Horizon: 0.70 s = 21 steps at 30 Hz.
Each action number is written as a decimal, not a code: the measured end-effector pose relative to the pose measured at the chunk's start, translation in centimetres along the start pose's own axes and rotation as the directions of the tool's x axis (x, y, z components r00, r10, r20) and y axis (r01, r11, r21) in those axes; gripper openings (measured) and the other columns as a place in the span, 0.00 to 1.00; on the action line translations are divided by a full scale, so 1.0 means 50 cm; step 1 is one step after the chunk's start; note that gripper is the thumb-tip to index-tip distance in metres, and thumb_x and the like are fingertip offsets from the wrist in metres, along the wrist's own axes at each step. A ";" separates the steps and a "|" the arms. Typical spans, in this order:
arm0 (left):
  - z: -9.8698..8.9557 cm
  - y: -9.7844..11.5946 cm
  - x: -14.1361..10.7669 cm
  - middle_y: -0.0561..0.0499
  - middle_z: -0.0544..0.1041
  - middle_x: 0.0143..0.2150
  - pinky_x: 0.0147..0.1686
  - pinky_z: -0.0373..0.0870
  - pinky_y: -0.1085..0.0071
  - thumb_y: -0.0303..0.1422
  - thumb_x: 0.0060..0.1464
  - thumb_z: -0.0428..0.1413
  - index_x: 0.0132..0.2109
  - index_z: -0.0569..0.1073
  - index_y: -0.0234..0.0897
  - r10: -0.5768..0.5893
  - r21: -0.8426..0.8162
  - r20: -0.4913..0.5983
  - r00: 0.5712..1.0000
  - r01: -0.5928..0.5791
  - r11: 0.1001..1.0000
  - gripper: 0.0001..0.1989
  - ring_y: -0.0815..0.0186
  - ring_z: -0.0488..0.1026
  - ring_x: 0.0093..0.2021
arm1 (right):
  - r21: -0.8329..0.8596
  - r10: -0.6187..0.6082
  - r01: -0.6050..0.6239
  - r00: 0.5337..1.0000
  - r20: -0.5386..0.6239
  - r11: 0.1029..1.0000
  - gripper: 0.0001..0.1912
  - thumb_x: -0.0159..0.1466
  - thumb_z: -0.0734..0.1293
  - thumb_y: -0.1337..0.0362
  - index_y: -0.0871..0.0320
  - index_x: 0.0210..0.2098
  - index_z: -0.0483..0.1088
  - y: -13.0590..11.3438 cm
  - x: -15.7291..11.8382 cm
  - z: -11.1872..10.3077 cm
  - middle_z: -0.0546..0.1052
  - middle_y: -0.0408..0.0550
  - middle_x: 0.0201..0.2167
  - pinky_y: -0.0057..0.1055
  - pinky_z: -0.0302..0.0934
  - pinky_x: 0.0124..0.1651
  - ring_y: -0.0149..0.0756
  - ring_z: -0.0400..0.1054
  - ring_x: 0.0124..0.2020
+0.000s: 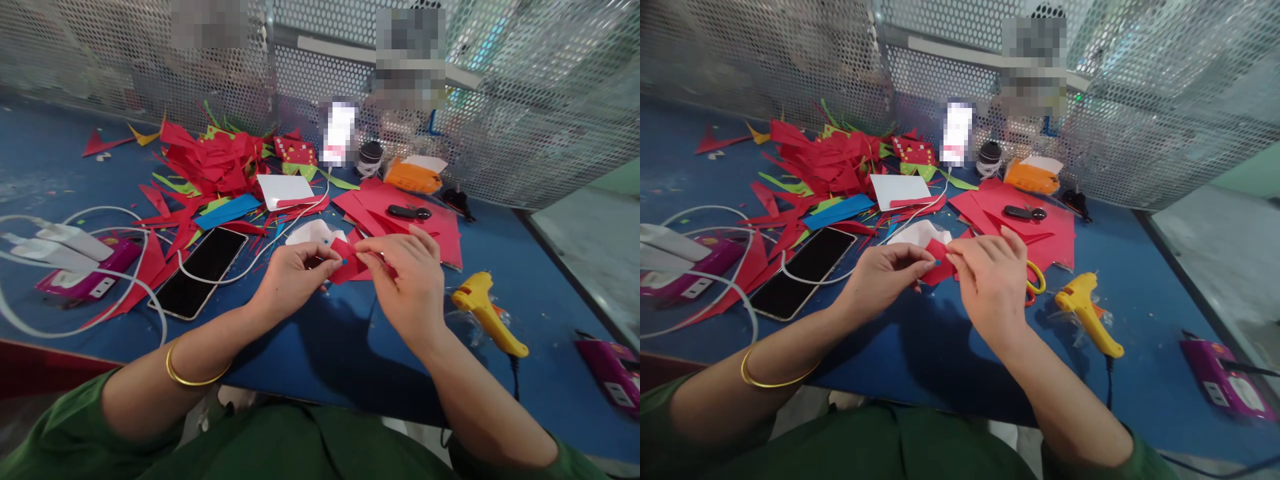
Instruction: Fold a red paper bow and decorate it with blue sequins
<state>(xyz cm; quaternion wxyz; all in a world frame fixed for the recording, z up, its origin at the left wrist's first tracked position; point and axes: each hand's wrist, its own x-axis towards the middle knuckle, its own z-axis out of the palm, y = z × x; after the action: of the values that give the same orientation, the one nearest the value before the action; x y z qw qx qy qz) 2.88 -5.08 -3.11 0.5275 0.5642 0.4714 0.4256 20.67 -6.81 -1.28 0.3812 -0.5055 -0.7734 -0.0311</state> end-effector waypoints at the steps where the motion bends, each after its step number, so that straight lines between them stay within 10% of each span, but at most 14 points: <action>1: 0.000 0.000 0.000 0.53 0.76 0.26 0.24 0.73 0.76 0.35 0.52 0.61 0.34 0.78 0.34 0.006 0.001 -0.002 1.000 -0.006 1.000 0.07 0.72 0.71 0.23 | 0.028 0.025 -0.025 1.000 -0.010 0.999 0.06 0.68 0.65 0.64 0.50 0.37 0.75 0.003 0.002 -0.002 0.81 0.43 0.38 0.47 0.55 0.62 0.38 0.74 0.43; 16: -0.001 0.000 -0.008 0.53 0.77 0.27 0.24 0.67 0.76 0.33 0.55 0.59 0.35 0.79 0.34 0.149 0.172 0.023 0.989 -0.151 0.974 0.07 0.74 0.69 0.23 | 0.267 0.071 -0.120 0.980 0.187 0.956 0.05 0.64 0.67 0.68 0.54 0.31 0.70 0.012 0.006 0.008 0.78 0.50 0.48 0.53 0.58 0.61 0.45 0.70 0.55; 21: -0.002 0.002 -0.007 0.52 0.78 0.28 0.25 0.66 0.76 0.34 0.55 0.60 0.35 0.80 0.34 0.137 0.165 0.024 0.990 -0.139 0.976 0.07 0.73 0.69 0.24 | 0.375 0.211 -0.330 0.922 0.324 0.866 0.06 0.64 0.65 0.66 0.55 0.30 0.68 0.017 0.015 -0.006 0.79 0.49 0.45 0.42 0.63 0.52 0.42 0.72 0.50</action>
<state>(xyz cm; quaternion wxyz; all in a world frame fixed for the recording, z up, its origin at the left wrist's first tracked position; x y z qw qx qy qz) 2.75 -5.39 -3.02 0.4506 0.6405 0.4615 0.4168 21.39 -5.93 -0.88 0.3723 -0.5144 -0.7270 0.2611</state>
